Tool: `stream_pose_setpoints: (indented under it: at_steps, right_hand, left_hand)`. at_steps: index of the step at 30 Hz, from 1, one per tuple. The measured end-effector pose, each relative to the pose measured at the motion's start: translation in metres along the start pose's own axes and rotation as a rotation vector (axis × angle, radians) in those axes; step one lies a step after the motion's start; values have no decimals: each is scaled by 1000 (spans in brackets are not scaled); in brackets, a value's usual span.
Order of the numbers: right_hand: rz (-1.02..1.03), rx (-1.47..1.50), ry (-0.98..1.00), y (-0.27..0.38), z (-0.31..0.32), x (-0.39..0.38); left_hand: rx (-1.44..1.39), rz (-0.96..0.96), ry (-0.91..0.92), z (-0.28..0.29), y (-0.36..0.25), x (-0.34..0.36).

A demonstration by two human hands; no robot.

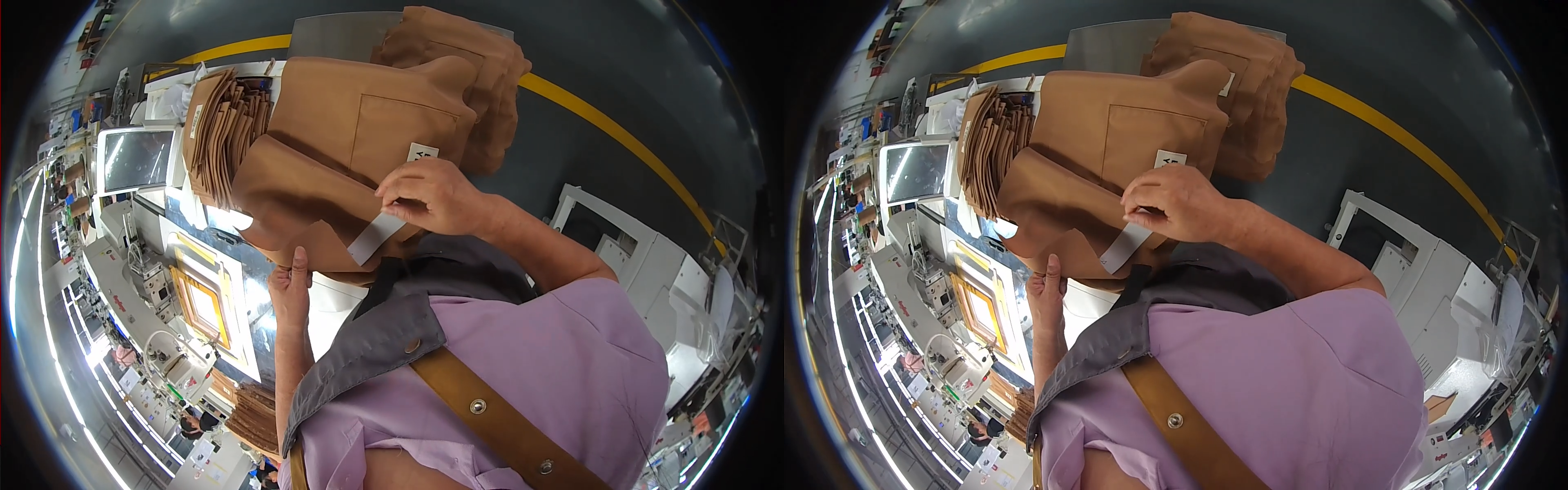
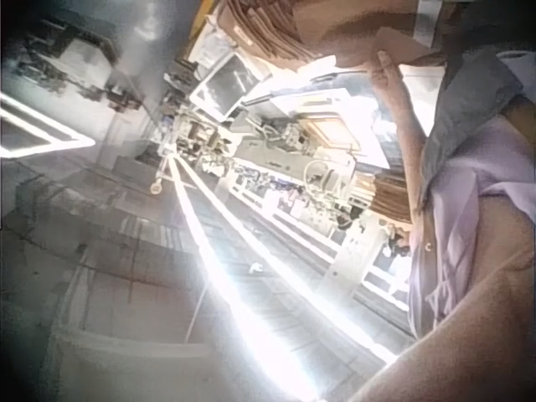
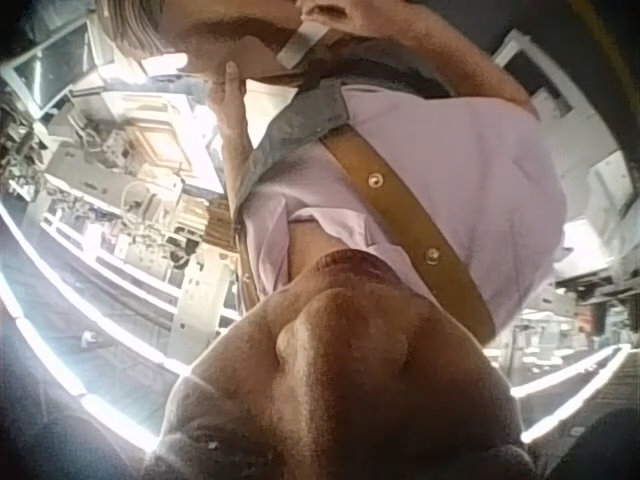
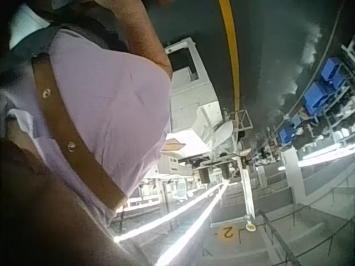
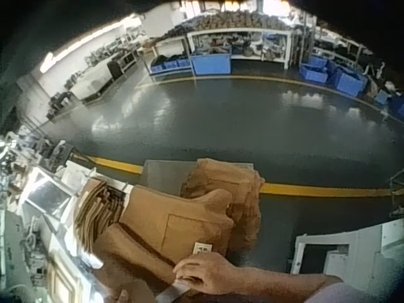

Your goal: Sewing and assembling pieces of brown material to manufacture bags using an industrial sewing machine.

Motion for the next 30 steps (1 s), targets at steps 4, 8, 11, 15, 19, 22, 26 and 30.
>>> stream_pose_setpoints:
  at_steps: [4,8,11,15,19,22,26,30]
  right_hand:
    - [89,-61,69,15,-20,2]
    - [-14,-19,156,31,-42,17]
    - [-76,75,80,28,-50,28]
    - [-194,144,-266,23,-8,44]
    - [-151,80,-541,-10,35,43]
    - [-238,-60,-543,-33,60,40]
    - [-213,81,-638,-38,76,52]
    - [-161,30,-658,-33,83,69]
  left_hand:
    - [-75,-78,49,-7,-25,2]
    - [-135,-126,85,-19,-34,7]
    - [-72,-392,-4,-28,-46,12]
    - [141,-465,141,-30,-74,8]
    - [508,-493,-24,-33,-48,-4]
    - [897,-625,-30,-38,-41,-23]
    - [891,-494,23,-33,-17,-26]
    - [952,-450,-90,-25,-15,-32]
Point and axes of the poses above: each hand's wrist, its own x-axis towards the middle knuckle, its own z-axis out of the back of the hand, y = z × x, the point moved 3 cm from there along x, towards the middle knuckle, and after that the axes turned 8 degrees about x, right-handed, at the moved point
